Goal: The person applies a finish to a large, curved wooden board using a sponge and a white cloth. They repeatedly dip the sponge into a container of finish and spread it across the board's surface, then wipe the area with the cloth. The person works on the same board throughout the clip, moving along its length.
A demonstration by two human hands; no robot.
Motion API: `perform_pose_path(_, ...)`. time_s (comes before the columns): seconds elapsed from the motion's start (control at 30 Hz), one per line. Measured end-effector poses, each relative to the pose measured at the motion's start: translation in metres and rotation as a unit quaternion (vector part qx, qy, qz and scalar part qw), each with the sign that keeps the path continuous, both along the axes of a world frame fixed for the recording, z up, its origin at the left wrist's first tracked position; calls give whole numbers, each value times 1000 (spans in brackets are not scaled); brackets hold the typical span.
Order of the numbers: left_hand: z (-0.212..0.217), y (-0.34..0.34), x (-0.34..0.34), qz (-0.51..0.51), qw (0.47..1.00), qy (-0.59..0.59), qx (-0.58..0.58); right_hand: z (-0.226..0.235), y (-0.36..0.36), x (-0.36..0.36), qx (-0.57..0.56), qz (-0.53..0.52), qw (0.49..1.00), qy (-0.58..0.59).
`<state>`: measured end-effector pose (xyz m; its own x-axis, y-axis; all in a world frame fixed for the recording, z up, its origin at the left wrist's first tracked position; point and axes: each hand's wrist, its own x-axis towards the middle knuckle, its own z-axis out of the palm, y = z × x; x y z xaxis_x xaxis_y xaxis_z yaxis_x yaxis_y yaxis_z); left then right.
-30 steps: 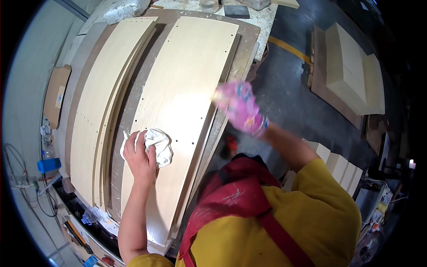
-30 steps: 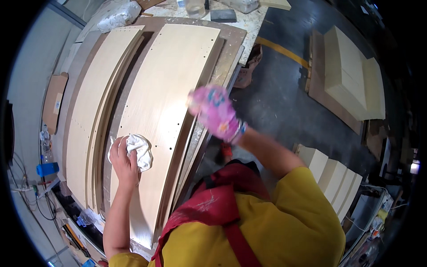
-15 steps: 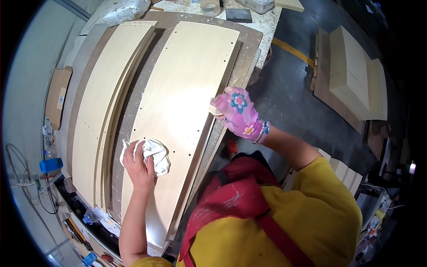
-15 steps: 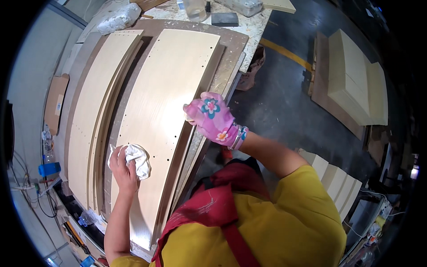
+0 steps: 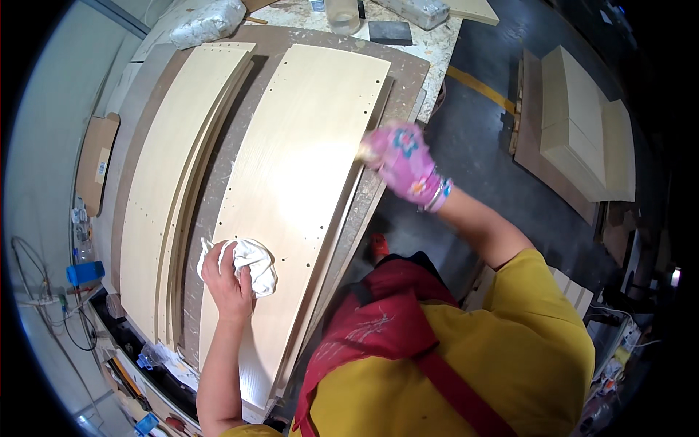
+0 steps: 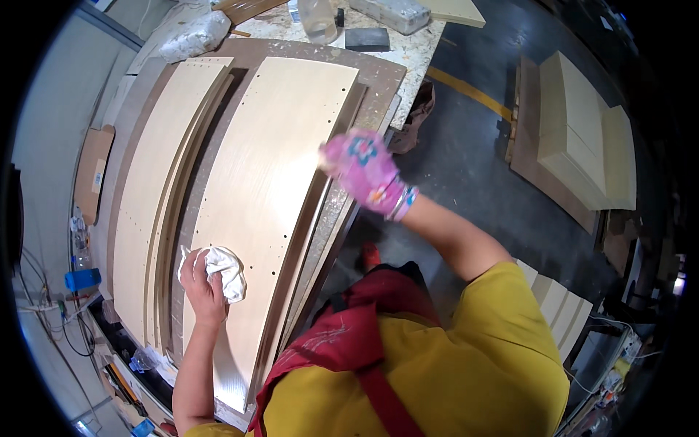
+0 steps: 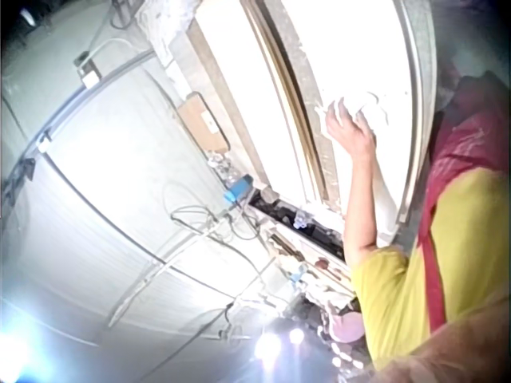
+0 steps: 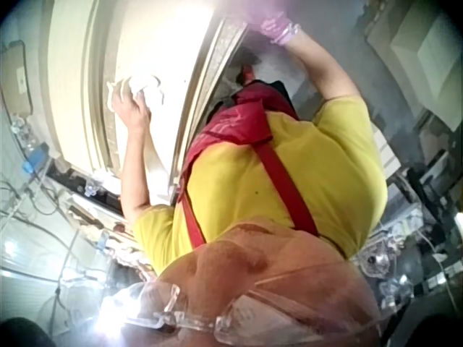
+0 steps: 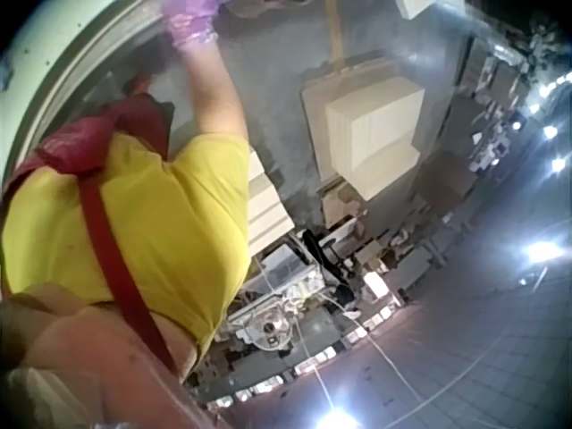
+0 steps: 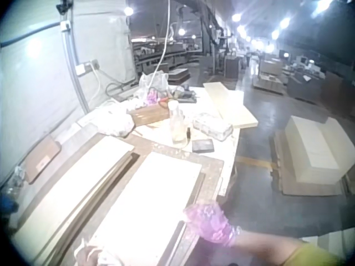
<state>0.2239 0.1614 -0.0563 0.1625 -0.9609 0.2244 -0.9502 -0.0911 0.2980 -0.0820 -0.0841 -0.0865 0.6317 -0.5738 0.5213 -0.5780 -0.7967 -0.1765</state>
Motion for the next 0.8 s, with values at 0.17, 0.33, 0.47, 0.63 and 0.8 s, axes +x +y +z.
perform_pose_path(0.17,-1,-2,-1,7,1000,-19,-10,4,-47,-21,32,-34,993,-104)
perform_pose_path(0.33,1,-2,-3,6,1000,-8,-2,-3,-18,-5,56,18,996,-62)
perform_pose_path(0.47,1,-1,-3,5,1000,-10,-7,-8,-73,-18,123,-97,981,-117)
perform_pose_path(0.63,1,-1,-3,8,1000,-16,3,-7,-24,-11,7,2,999,43)
perform_pose_path(0.8,2,-1,-4,10,1000,-15,10,-9,-107,-19,51,-156,984,-74)
